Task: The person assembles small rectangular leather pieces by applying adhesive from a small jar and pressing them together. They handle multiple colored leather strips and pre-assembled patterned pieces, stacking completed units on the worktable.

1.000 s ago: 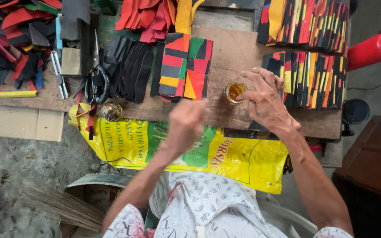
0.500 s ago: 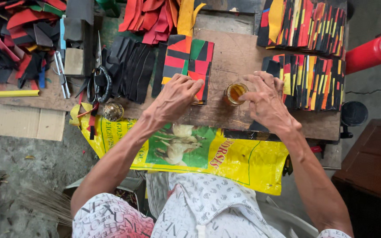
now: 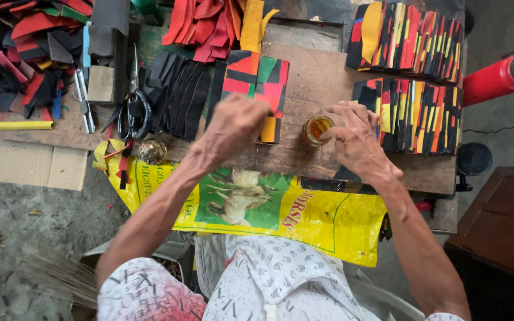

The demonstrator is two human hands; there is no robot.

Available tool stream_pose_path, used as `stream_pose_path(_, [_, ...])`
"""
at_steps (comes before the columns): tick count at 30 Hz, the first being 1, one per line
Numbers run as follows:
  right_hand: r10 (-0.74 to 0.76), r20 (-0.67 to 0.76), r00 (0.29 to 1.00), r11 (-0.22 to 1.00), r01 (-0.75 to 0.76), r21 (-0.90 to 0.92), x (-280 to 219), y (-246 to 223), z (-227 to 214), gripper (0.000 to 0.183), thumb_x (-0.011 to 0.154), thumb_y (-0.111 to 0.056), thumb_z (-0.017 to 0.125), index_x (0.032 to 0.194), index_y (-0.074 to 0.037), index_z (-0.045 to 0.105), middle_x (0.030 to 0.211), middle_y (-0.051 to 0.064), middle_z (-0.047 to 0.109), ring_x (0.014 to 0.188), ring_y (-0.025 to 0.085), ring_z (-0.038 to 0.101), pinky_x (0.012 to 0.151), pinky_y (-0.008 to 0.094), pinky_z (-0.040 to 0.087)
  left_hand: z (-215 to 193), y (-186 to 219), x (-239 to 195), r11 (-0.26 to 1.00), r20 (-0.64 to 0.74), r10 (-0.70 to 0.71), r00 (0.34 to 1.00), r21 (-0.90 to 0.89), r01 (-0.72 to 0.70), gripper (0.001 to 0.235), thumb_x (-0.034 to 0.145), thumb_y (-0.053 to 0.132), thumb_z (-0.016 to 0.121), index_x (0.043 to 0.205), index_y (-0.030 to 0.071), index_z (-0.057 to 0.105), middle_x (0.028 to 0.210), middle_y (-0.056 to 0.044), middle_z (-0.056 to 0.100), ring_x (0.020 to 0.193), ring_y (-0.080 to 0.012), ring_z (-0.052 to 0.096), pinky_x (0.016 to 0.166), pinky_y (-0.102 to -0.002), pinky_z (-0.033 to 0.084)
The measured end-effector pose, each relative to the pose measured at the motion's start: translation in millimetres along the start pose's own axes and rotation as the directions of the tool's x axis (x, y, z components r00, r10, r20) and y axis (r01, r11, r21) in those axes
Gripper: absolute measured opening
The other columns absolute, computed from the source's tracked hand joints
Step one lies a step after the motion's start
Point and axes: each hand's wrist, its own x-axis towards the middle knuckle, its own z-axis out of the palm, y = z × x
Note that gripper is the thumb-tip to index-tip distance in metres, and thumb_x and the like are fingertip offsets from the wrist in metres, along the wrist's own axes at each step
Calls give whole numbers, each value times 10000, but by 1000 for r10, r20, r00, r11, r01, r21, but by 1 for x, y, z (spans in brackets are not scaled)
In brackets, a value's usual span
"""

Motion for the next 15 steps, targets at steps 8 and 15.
stream_pose_path(8, [-32, -55, 998, 999, 33, 19, -1, 1, 1, 359, 668, 87, 684, 893, -167, 802, 1361, 68, 622, 1351, 297, 483, 1098, 427, 301, -8, 14, 19, 349, -152, -734, 662, -920, 176, 199, 1016, 116, 754, 1140, -9, 661, 973, -10, 676, 854, -62, 601, 796, -229, 511])
stream_pose_path(15, [123, -286, 950, 927, -7, 375, -9, -10, -9, 264, 838, 61, 629, 950, -135, 768, 1368, 76, 650, 1295, 236, 569, 1081, 363, 415, 60, 22, 3, 151, 33, -762, 647, -962, 227, 331, 951, 103, 751, 1214, 51, 558, 1006, -8, 711, 904, -68, 654, 808, -226, 547])
